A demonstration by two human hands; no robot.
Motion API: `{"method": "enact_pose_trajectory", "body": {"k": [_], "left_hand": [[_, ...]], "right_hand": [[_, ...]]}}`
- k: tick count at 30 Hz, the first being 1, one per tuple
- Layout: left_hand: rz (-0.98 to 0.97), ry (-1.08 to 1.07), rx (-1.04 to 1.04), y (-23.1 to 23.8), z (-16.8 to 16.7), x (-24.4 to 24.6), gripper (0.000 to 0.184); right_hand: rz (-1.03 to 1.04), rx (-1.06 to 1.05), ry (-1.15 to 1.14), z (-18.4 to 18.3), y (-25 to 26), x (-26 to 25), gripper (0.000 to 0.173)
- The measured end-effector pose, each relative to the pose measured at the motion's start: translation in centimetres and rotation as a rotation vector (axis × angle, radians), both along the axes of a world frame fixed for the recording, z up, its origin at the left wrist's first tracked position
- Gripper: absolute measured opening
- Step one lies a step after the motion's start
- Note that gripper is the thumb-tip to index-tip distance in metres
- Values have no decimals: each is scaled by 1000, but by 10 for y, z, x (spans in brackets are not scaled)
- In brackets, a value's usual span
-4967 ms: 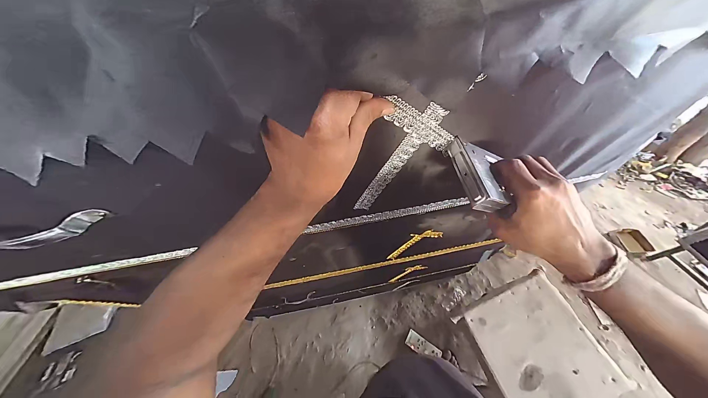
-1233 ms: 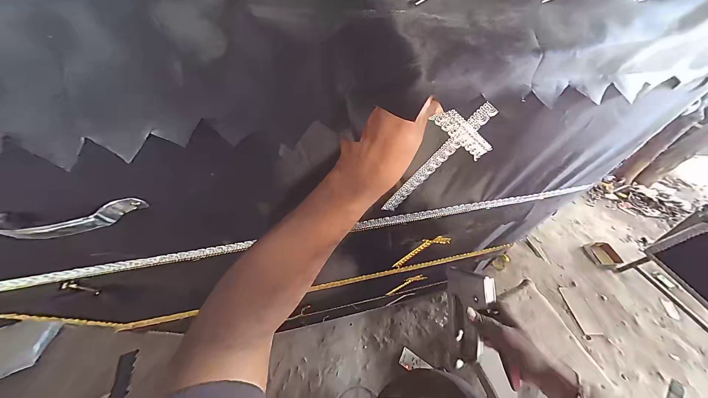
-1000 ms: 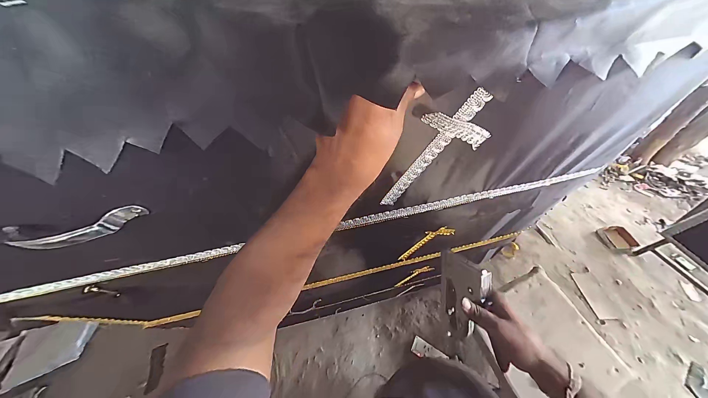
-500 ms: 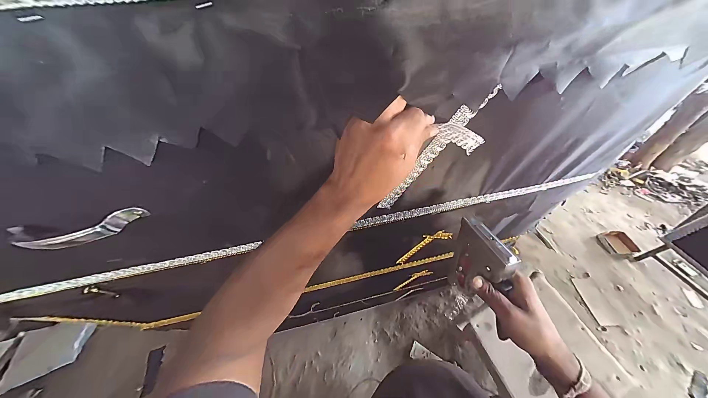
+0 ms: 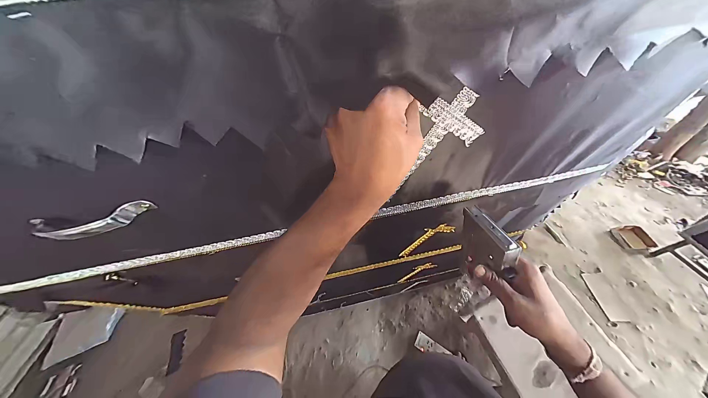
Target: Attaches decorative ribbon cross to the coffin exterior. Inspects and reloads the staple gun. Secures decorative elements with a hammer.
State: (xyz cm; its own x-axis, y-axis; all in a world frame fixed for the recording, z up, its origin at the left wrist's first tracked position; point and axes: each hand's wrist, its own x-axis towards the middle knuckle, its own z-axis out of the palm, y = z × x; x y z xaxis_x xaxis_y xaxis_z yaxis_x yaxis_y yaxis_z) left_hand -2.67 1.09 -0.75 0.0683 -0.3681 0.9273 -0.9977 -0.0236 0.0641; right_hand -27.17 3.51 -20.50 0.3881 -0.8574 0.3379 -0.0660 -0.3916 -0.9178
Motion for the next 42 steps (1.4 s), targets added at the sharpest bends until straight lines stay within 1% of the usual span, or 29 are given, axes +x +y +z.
{"method": "enact_pose_trajectory", "body": {"k": [4, 6, 8, 10, 12, 13, 15, 16, 18, 19, 21, 24, 28, 30, 32, 36, 38, 40, 42], "left_hand": [[-6, 19, 53, 3, 1, 0, 22], [2, 25, 57, 4, 2, -2, 21], [-4, 30, 31, 3, 2, -2, 19], [-28, 49, 7, 2, 1, -1, 15], [-20, 98, 20, 4, 4, 0, 12], [-5, 125, 24, 5, 5, 0, 16], [32, 169, 3, 7, 6, 0, 34], [43, 176, -25, 7, 6, 0, 40], [56, 203, -60, 4, 6, 1, 40], [53, 237, -46, 4, 6, 1, 40], [60, 285, -17, 5, 8, -2, 37], [86, 259, -16, 7, 10, -5, 35], [68, 228, -44, 7, 7, -3, 32], [64, 229, -37, 7, 6, -3, 31], [56, 200, -79, 5, 4, 0, 29], [30, 166, -128, 0, 1, 4, 25], [19, 163, -151, -2, 1, 4, 24], [24, 176, -144, -2, 1, 4, 24], [26, 196, -133, -1, 1, 3, 24]], "right_hand": [[39, -20, -4, 13, -4, 3, 43], [70, -76, -2, 26, -7, 4, 44], [70, -205, 49, 40, -12, 6, 52], [10, -364, 171, 59, -15, 7, 62], [-42, -491, 293, 82, -18, 8, 66], [-65, -527, 342, 93, -20, 9, 65], [-93, -551, 402, 113, -24, 11, 60], [-103, -545, 424, 121, -26, 12, 56], [-125, -550, 466, 137, -32, 17, 49], [-147, -564, 505, 144, -34, 20, 47], [-194, -594, 582, 160, -34, 26, 50], [-236, -674, 683, 178, -35, 34, 54], [-271, -759, 755, 189, -35, 50, 58], [-271, -779, 780, 192, -36, 57, 56], [-278, -802, 787, 194, -39, 60, 52], [-299, -971, 762, 189, -55, 54, 43], [-326, -1052, 772, 189, -66, 53, 44], [-343, -1069, 770, 193, -74, 57, 47], [-330, -1135, 729, 191, -85, 58, 46]]}}
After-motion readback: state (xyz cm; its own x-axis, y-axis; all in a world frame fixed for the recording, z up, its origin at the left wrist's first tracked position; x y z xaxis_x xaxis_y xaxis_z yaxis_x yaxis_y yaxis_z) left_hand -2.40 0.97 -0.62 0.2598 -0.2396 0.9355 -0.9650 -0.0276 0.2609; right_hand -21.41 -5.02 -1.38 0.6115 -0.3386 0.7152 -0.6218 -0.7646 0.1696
